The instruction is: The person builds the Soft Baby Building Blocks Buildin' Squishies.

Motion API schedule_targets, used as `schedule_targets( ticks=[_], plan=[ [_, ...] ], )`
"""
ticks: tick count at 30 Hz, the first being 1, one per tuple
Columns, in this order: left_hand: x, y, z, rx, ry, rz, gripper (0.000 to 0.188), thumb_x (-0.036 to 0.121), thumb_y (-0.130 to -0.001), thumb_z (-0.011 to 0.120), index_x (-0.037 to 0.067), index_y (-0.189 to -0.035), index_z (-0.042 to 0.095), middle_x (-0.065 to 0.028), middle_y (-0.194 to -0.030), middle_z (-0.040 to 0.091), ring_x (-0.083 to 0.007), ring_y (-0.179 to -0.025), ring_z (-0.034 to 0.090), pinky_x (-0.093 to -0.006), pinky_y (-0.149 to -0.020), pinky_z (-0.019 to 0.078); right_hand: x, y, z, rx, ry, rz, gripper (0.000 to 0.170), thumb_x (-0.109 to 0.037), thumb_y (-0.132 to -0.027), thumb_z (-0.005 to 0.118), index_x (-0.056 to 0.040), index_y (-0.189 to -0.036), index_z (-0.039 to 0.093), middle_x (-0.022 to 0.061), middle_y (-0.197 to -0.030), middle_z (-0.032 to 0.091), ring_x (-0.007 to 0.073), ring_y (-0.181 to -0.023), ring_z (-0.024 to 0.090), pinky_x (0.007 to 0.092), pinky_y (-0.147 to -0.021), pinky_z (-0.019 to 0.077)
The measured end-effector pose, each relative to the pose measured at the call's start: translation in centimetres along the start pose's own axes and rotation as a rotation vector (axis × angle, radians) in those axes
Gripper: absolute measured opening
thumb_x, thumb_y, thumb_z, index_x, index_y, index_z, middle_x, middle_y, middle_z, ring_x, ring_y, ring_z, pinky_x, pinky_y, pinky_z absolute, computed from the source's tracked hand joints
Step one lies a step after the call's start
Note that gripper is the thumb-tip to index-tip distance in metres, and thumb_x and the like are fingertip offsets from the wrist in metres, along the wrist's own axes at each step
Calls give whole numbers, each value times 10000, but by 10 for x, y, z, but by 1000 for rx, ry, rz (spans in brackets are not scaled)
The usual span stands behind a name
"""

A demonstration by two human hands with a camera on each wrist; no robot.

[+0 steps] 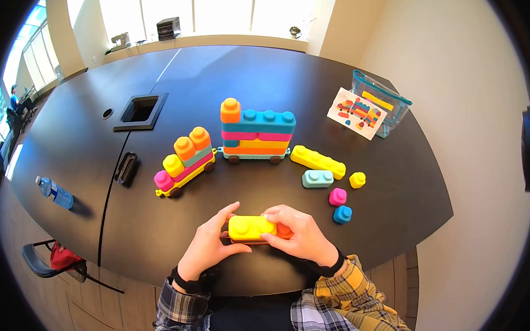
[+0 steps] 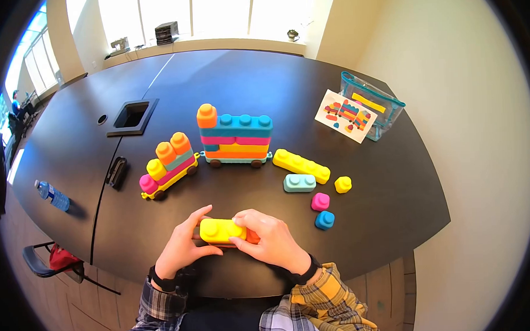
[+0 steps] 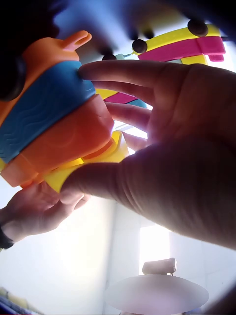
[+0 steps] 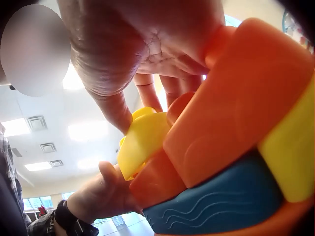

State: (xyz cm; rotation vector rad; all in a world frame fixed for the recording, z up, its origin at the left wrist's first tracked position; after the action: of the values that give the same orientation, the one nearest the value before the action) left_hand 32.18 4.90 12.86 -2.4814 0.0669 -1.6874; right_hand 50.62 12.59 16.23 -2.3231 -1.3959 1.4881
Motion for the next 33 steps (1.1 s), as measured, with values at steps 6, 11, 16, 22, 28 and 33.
schedule_targets(
  ticks=[6,11,16,22,28,33],
  plan=[
    [-2,1,1,-35,21,37,677,182,-863,890,63,-1453,581,-131,-1296,686,-259,-1154,709,-378,-949,635,-4,-2,2,-60,99,-15,312,-216,-881,821,-67,-1129,703,102,-1140,737,308,-959,735,389,-802,595],
    [-3,-2,1,-13,19,41,530,183,-898,859,46,-1362,642,-131,-1235,713,-255,-1055,730,-350,-890,629,-6,-2,3,-48,147,-40,328,-236,-886,821,-61,-1136,701,96,-1126,734,303,-952,733,387,-799,594],
    [0,-4,-2,1,-42,87,512,230,-883,872,37,-1311,669,-125,-1165,739,-245,-1020,740,-342,-841,615,-2,2,4,-51,142,-23,344,-233,-890,821,-59,-1163,704,109,-1178,737,305,-1015,734,386,-845,599],
    [1,-5,-2,7,-74,96,540,233,-873,879,40,-1329,663,-134,-1199,737,-269,-1070,740,-367,-919,603,-9,-3,-33,5,146,-2,402,-225,-897,819,-62,-1246,706,160,-1314,708,348,-1222,673,431,-1016,555],
    [20,-2,-5,44,-7,94,533,161,-860,870,37,-1335,662,-141,-1264,715,-295,-1198,697,-390,-1029,549,60,11,-131,196,711,271,430,-263,-902,787,-33,-1254,695,191,-1337,683,389,-1166,669,457,-989,548],
    [14,-4,1,51,-134,197,486,169,-881,852,29,-1307,665,-154,-1180,728,-310,-1097,719,-382,-960,565,161,45,-182,157,886,551,485,-221,-925,757,-86,-1375,637,155,-1419,628,371,-1228,640,461,-1017,540]
  ],
)
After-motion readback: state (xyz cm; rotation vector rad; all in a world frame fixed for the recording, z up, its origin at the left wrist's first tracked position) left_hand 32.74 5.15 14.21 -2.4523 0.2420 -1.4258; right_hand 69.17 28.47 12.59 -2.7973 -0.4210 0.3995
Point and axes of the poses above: each hand's wrist, its own y-axis away from the middle knuckle, its own z-axis out of the palm, x = y × z, the point moved 7 cm from there along -y, towards the middle knuckle
